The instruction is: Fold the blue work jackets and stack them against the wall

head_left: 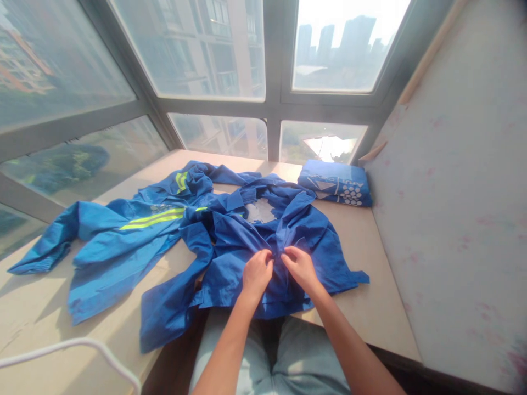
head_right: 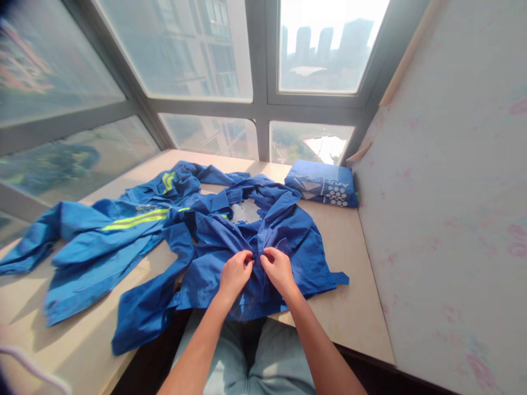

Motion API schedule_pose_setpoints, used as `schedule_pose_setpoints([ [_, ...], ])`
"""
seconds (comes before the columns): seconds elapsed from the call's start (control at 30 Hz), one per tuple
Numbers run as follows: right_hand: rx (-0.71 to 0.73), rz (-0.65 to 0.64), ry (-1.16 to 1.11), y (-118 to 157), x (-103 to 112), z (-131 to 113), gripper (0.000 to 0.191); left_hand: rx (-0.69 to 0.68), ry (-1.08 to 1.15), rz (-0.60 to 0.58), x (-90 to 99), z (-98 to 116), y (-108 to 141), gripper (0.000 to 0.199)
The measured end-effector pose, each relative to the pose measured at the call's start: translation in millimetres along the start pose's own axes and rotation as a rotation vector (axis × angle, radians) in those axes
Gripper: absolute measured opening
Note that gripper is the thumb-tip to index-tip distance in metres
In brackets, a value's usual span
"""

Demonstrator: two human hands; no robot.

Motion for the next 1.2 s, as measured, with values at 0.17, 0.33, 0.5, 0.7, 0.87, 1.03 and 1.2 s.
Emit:
schedule_pose_setpoints([
  [0.17,0.062,0.031,0.018,7.5,2.2,-7.5,0.017,0.011,0.056,0.097,2.6,5.0,2.0,0.009],
  [0.33,0.125,0.057,0.087,9.9,-0.4,-20.0,0.013,0.025,0.249,0.269,9.6,7.0,5.9,0.011],
  [0.5,0.157,0.058,0.091,11.1,-5.9,-22.1,0.014,0.064,0.359,0.291,2.9,2.0,4.1,0.014],
  [0.7,0.161,0.024,0.079,9.6,-11.1,-16.3,0.020,0.104,0.418,0.281,0.7,0.1,12.1,0.015],
  [0.87,0.237,0.023,0.228,9.7,-17.1,-10.9,0.023,0.099,0.372,0.331,8.2,6.0,25.8,0.015],
  [1.03,0.220,-0.022,0.234,11.6,-18.4,-9.1,0.025,0.013,0.244,0.325,13.5,15.3,30.4,0.017],
  [1.2,0.129,-0.026,0.104,14.1,-12.3,-12.8,0.022,-0.038,-0.063,0.208,15.1,19.2,34.7,0.025],
])
Point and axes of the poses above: each hand's wrist, its own y-axis away from the middle knuckle, its own x-axis out of the back of the hand, z = x × y, the point moved 4 cm from there along -y, towards the middle knuckle, and after that the axes turned 15 degrees about -x, right-handed, at the moved point
